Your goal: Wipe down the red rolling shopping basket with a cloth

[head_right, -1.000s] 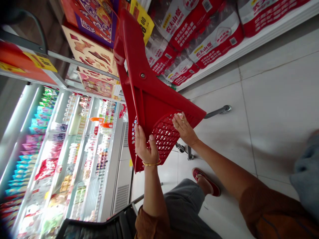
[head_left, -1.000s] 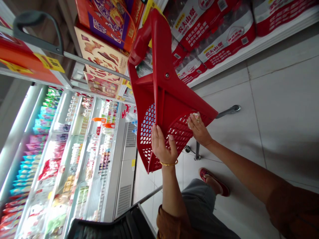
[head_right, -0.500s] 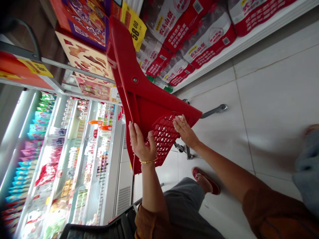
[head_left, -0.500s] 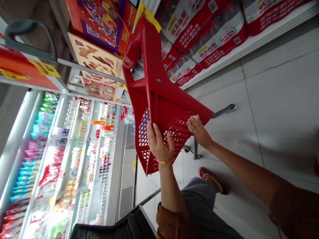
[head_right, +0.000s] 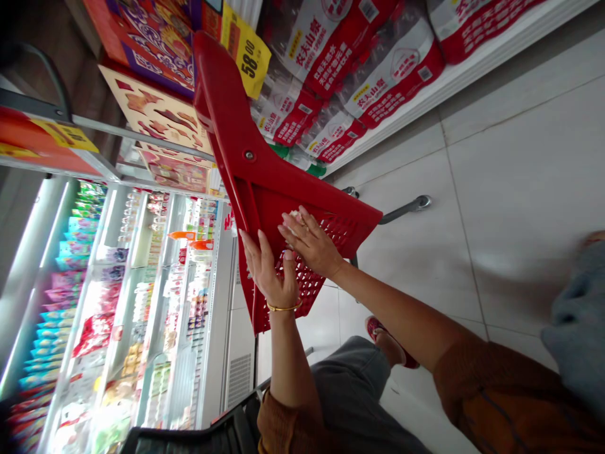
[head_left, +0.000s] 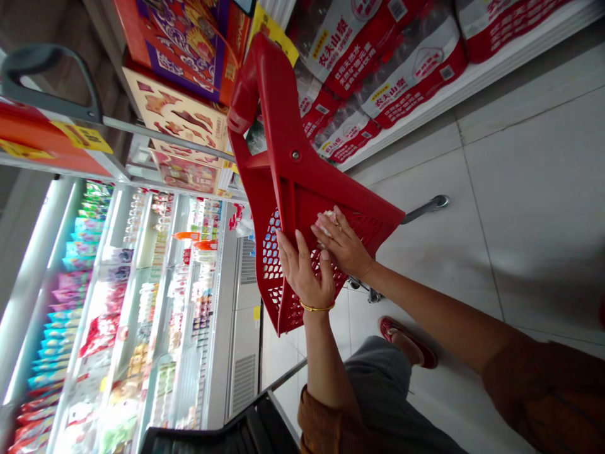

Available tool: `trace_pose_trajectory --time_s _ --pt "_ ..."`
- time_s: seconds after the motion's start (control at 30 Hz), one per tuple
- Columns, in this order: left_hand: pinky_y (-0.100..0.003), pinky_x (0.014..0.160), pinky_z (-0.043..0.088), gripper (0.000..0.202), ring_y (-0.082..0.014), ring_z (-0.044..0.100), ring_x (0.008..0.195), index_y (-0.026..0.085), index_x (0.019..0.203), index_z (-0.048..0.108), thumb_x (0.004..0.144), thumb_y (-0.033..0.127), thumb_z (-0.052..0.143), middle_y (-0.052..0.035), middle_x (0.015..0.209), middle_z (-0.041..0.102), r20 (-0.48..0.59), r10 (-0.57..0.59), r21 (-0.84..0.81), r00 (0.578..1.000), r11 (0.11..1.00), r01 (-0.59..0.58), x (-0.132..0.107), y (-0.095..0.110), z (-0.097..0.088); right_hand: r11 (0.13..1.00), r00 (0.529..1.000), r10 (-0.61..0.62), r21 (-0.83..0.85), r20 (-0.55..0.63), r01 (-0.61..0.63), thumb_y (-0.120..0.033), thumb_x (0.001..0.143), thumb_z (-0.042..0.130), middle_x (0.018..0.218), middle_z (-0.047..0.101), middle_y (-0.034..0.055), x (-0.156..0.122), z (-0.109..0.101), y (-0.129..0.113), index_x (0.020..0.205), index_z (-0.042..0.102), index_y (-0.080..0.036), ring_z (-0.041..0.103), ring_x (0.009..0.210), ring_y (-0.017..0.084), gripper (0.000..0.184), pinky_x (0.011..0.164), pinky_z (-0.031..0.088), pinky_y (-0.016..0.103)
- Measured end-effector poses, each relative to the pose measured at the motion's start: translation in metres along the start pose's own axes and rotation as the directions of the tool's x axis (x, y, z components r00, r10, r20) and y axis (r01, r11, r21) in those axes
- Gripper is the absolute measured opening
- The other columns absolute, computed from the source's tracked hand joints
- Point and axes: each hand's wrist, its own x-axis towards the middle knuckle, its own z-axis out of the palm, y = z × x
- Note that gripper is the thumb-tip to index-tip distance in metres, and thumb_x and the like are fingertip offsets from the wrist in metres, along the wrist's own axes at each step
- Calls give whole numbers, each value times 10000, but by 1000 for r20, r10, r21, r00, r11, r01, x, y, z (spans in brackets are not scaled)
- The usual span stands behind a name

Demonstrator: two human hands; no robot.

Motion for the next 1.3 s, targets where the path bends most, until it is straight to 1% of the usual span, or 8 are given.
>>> trace_pose_trajectory --time_s 0.1,0.27,0.5,0.7,0.87,1.03,1.17,1.3 --pt "-476 1179 237 587 -303 225 1467 181 1485 334 939 315 501 -131 1599 177 1 8 -3 1000 1000 -8 1 -1 1 999 999 -18 -42 30 19 -115 988 364 1548 354 67 -5 -1 4 1523 206 -243 77 1485 260 572 1168 322 576" --pt "-482 1174 244 560 -308 242 1461 163 1458 389 929 302 511 -139 1594 194 -6 -17 -27 1000 999 16 1 -1 1 993 997 -62 -101 50 66 -23 960 371 1500 416 136 -28 -5 19 1533 93 -150 216 1463 225 650 1191 298 545" --pt "-476 1178 237 499 -310 249 1458 163 1407 474 929 302 499 -130 1597 191 9 -28 -15 1000 999 29 1 1 0 987 997 -53 -152 50 60 -11 953 373 1473 446 156 -62 -7 45 1529 132 -153 306 1428 245 640 1176 304 575" --pt "-475 1174 247 503 -309 252 1457 159 1410 468 931 310 496 -133 1597 188 13 -35 -5 999 999 35 1 0 0 991 999 -15 -133 46 21 -8 958 327 1498 407 157 -69 -10 50 1537 69 -189 342 1409 247 659 1177 265 589" --pt "-475 1177 242 517 -310 247 1459 160 1417 459 927 319 509 -132 1597 187 10 -22 6 1000 1000 22 1 0 0 992 999 52 -119 10 -51 12 944 304 1542 336 137 -78 -15 51 1537 75 -207 222 1451 248 673 1179 246 587" --pt "-476 1179 235 544 -306 234 1464 166 1444 416 933 332 498 -133 1595 196 13 -25 3 1000 1000 25 0 0 0 985 989 145 -98 21 -142 10 937 338 1581 257 105 -94 -21 54 1537 102 -255 98 1474 277 698 1168 247 608" --pt "-470 1176 245 582 -294 238 1464 162 1480 344 942 342 475 -144 1588 218 8 -33 -26 999 999 33 0 0 0 985 989 150 -80 -7 -150 -23 944 387 1586 250 113 -89 -25 48 1533 154 -266 118 1476 297 679 1157 257 619" --pt "-473 1183 226 626 -286 252 1459 150 1513 252 958 374 436 -158 1575 254 5 -59 -75 998 995 59 -3 -1 -1 996 996 55 -69 -75 -61 -9 935 397 1554 330 122 -67 -28 32 1524 197 -250 238 1458 276 667 1150 305 596"
